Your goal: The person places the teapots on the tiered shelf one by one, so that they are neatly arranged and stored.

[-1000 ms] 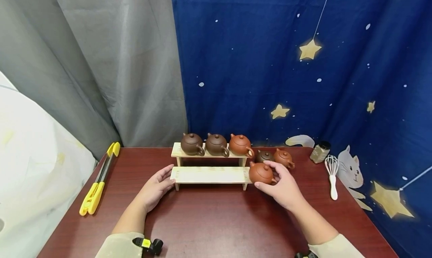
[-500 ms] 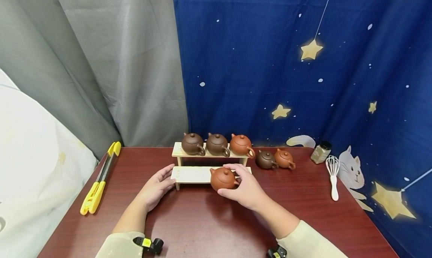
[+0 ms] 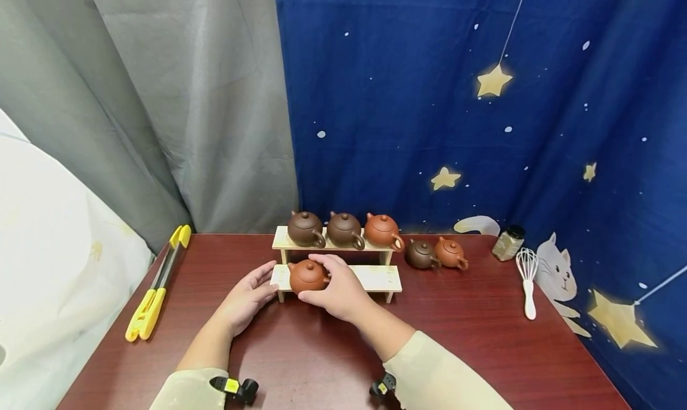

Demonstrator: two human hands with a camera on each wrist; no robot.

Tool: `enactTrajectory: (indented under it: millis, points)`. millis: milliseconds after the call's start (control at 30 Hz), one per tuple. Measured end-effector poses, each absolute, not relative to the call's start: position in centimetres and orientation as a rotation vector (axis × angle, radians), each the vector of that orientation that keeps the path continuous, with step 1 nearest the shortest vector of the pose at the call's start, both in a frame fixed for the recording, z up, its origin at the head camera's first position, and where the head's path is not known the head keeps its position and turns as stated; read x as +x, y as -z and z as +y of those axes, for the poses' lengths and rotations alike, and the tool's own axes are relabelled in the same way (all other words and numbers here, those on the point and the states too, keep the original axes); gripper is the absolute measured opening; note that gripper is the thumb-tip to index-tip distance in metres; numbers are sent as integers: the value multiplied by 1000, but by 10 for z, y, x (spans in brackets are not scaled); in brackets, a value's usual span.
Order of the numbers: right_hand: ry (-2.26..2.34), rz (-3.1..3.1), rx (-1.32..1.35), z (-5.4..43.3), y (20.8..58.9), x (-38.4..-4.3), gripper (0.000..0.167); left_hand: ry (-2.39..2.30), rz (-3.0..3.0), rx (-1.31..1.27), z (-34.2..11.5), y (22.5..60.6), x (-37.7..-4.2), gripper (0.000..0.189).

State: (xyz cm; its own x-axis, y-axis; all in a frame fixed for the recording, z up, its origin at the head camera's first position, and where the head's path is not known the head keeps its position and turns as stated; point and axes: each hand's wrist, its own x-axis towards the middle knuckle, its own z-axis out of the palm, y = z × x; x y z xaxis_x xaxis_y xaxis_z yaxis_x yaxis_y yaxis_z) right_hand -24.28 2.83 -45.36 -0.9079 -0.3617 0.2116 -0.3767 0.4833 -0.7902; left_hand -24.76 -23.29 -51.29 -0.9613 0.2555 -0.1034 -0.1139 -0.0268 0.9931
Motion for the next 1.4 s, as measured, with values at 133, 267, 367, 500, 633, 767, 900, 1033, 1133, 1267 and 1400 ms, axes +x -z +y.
enactTrajectory:
  millis: [133, 267, 367, 500, 633, 767, 900, 1033, 1133, 1267, 1400]
  points:
    - [-1374, -2714, 621, 14, 458, -250, 82, -2080, 1984, 154, -232, 513, -248, 78]
    - [-1314, -2724, 593, 7, 460, -254, 82, -2082, 1983, 150, -232, 514, -248, 79]
    - [-1292, -2718, 581, 3, 461, -255, 82, -2079, 1986, 165, -233, 515, -248, 79]
    - [-1289, -2716, 571, 1, 462, -257, 83, -2083, 1988, 163, -233, 516, -249, 78]
    - [-1302, -2718, 600, 3, 462, -257, 82, -2086, 1988, 147, -233, 516, -250, 77]
    - [-1253, -2721, 647, 12, 460, -252, 78, -2085, 1991, 147, -233, 515, -249, 78]
    - [-1225, -2737, 690, 31, 452, -238, 71, -2080, 1990, 164, -233, 514, -248, 80]
    - [-1224, -2740, 712, 55, 442, -224, 65, -2084, 1989, 171, -233, 514, -247, 80]
    - [-1244, -2711, 706, 74, 437, -219, 60, -2092, 1990, 168, -232, 514, -248, 79]
    - [-1312, -2663, 657, 100, 434, -214, 56, -2091, 1979, 168, -232, 514, -247, 79]
    - [-1373, -2625, 558, 127, 434, -210, 52, -2086, 1979, 177, -232, 512, -246, 80]
